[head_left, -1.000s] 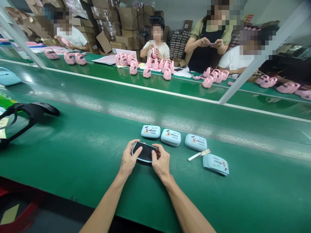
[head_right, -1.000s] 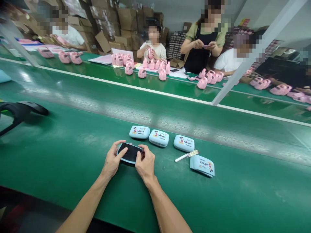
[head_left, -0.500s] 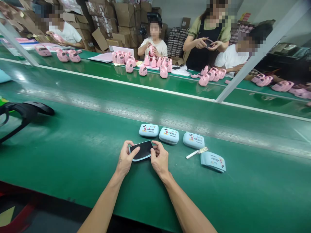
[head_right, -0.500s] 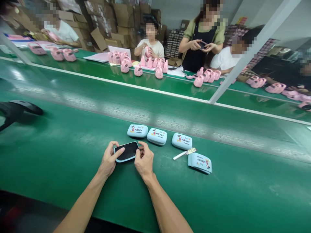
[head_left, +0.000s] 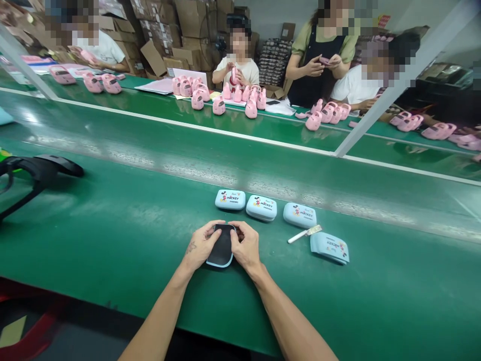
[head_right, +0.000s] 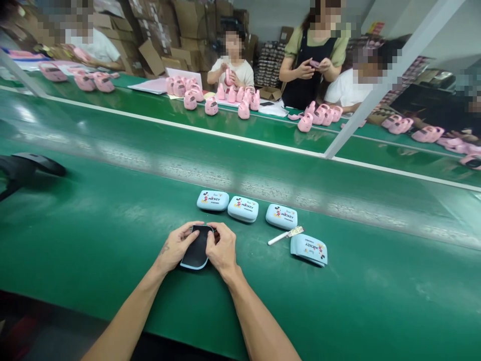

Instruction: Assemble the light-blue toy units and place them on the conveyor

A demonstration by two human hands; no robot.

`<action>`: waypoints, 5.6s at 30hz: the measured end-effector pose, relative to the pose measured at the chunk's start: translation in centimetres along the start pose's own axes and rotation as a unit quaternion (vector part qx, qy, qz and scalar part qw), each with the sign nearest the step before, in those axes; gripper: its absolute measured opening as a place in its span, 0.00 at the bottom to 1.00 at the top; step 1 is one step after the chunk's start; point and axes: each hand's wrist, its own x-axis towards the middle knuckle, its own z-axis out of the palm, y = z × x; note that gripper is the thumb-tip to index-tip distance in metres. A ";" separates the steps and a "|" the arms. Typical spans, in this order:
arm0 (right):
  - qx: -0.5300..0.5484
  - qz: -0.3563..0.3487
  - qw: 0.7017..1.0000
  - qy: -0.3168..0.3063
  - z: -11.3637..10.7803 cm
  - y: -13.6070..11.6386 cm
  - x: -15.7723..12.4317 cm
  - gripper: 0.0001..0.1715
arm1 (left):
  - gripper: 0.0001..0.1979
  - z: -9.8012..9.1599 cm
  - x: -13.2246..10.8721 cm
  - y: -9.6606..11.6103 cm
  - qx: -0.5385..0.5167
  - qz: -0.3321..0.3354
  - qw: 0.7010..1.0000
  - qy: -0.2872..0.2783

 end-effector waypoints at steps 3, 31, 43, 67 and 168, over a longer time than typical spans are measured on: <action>-0.008 0.008 1.000 0.010 0.1 0.1 0.1 0.15 | 0.23 0.2 -0.1 0.3 0.003 -0.008 1.000 0.005; 0.013 0.027 0.999 -0.030 0.0 -0.5 -0.2 0.15 | 0.21 0.3 -0.3 0.2 0.019 0.039 0.991 0.126; 0.028 0.045 0.998 -0.023 0.1 0.0 -0.4 0.18 | 0.31 0.0 -0.2 0.3 -0.124 -0.011 0.986 0.114; -0.015 0.009 0.999 -0.041 0.0 -0.3 -0.5 0.17 | 0.24 -0.1 0.4 -0.6 -0.069 0.034 0.985 0.154; -0.045 0.037 0.998 -0.021 -0.1 -0.1 -0.2 0.24 | 0.29 0.0 -0.2 0.6 -0.123 -0.010 0.984 0.130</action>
